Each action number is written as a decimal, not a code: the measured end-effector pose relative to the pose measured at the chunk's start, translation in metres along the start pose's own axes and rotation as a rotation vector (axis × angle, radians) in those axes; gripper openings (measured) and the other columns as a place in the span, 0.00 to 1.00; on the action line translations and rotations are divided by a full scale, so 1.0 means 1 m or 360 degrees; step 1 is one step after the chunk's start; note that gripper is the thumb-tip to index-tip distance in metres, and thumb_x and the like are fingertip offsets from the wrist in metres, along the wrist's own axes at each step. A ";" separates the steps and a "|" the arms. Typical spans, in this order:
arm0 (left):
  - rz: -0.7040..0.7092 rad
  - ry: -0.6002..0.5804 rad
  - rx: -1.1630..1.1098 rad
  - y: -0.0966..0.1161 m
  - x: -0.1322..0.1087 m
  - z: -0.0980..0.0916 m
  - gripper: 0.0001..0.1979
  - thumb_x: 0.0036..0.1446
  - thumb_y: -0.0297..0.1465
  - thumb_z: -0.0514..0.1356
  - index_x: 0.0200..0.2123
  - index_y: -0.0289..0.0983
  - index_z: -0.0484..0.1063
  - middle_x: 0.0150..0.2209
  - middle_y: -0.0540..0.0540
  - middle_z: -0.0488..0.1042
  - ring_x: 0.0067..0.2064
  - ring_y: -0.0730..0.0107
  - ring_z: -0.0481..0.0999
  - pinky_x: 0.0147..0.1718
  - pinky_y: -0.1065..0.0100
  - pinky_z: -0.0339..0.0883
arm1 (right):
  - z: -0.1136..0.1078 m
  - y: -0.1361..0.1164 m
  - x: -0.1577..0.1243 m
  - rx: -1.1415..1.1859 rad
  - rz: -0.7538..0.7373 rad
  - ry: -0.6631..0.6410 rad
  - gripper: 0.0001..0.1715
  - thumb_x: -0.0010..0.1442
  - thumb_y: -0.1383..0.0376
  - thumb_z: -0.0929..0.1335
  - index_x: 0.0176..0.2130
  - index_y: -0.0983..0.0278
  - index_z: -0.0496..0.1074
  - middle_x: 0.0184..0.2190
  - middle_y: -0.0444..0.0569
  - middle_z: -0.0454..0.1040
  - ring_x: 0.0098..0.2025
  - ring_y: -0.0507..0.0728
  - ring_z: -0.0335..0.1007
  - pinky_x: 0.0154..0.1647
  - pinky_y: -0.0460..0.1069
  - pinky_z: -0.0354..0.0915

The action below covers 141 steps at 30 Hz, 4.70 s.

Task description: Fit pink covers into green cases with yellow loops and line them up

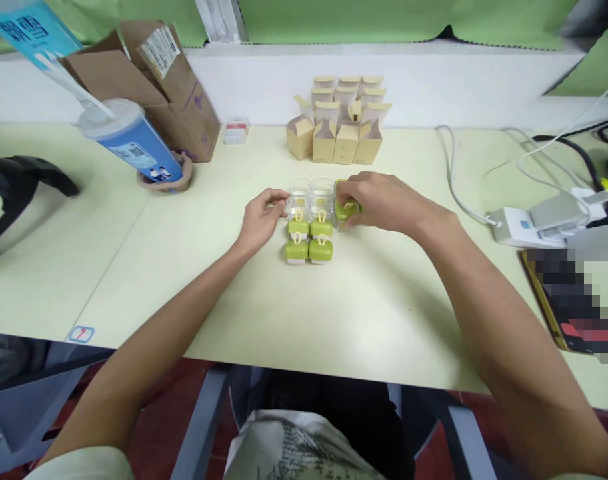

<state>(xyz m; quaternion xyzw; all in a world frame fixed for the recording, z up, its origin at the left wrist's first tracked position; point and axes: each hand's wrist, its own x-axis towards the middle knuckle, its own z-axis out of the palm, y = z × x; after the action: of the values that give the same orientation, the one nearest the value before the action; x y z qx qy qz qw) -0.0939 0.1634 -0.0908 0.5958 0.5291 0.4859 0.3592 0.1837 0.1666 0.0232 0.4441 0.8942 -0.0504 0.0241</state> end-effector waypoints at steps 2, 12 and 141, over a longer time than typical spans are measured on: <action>0.0003 0.0005 0.0001 0.000 0.000 0.000 0.08 0.64 0.31 0.64 0.45 0.39 0.80 0.47 0.45 0.85 0.39 0.69 0.81 0.47 0.64 0.81 | 0.000 -0.001 0.000 0.0008 -0.0004 0.0034 0.13 0.62 0.68 0.77 0.48 0.62 0.80 0.49 0.54 0.83 0.47 0.64 0.76 0.38 0.53 0.58; 0.0005 0.0022 0.0007 0.001 0.001 0.001 0.08 0.63 0.29 0.63 0.44 0.38 0.81 0.47 0.45 0.85 0.39 0.68 0.81 0.47 0.63 0.82 | 0.017 0.001 0.007 0.0025 -0.0028 0.0147 0.08 0.63 0.75 0.73 0.38 0.65 0.84 0.46 0.58 0.80 0.51 0.67 0.75 0.43 0.56 0.65; -0.0017 -0.0010 -0.0009 -0.008 0.002 0.001 0.18 0.57 0.27 0.64 0.51 0.38 0.81 0.53 0.40 0.86 0.56 0.59 0.85 0.49 0.62 0.84 | -0.037 -0.020 0.008 0.0703 -0.0142 0.0199 0.07 0.67 0.71 0.72 0.39 0.62 0.82 0.40 0.50 0.87 0.43 0.60 0.82 0.45 0.53 0.70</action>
<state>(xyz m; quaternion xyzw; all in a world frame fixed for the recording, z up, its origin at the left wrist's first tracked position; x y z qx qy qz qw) -0.0950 0.1666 -0.0989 0.5935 0.5296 0.4837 0.3651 0.1626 0.1651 0.0610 0.4008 0.8801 -0.2183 -0.1312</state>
